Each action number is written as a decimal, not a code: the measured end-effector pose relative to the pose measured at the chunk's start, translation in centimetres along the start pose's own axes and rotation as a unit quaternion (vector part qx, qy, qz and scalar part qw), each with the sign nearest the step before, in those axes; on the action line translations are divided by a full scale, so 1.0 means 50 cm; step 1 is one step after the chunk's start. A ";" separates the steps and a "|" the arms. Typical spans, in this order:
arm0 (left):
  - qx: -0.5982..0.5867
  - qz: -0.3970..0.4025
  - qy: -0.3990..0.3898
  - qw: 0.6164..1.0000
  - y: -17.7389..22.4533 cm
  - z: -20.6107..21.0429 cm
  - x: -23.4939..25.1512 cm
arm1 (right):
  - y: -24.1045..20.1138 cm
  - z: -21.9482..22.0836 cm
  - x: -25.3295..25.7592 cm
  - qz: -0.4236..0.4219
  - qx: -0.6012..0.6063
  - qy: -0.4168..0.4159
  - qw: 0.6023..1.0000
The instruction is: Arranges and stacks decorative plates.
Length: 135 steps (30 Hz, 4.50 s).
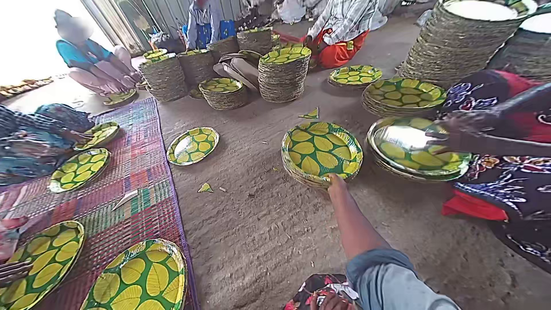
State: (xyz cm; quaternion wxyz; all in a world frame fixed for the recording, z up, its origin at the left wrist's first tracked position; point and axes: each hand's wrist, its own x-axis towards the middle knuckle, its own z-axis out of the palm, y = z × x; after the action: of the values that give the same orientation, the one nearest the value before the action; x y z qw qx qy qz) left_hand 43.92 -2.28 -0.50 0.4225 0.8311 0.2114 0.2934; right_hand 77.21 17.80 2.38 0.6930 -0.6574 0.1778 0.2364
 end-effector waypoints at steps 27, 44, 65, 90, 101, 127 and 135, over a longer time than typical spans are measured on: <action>-0.083 -0.309 0.096 0.942 -0.009 -0.317 0.041 | 0.169 -0.280 -0.449 -0.315 -0.717 -0.176 0.596; 0.274 -0.268 -0.031 0.923 -0.114 -0.300 0.042 | 0.288 -0.252 -0.421 -0.367 -0.738 -0.457 0.334; 0.234 -0.357 -0.114 0.897 -0.133 -0.260 0.038 | 0.194 -0.293 -0.386 -0.547 -0.523 -0.096 0.646; 0.267 -0.401 -0.224 0.847 -0.144 -0.266 0.049 | 0.188 -0.282 -0.371 -0.409 -0.647 -0.086 0.637; 0.258 -0.289 0.049 0.921 -0.133 -0.293 0.048 | 0.287 -0.248 -0.426 -0.407 -0.668 -0.519 0.346; 0.287 -0.288 -0.012 0.914 -0.148 -0.245 0.050 | 0.216 -0.275 -0.378 -0.589 -0.513 -0.155 0.604; 0.265 -0.387 -0.084 0.879 -0.158 -0.259 0.052 | 0.213 -0.253 -0.385 -0.311 -0.699 -0.143 0.628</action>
State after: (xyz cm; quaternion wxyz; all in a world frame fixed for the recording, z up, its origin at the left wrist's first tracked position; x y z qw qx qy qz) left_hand 36.38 11.14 -0.12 0.2825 0.7853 0.5499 -0.0316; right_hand 56.19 3.64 3.39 0.0750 -0.9185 -0.3572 0.1517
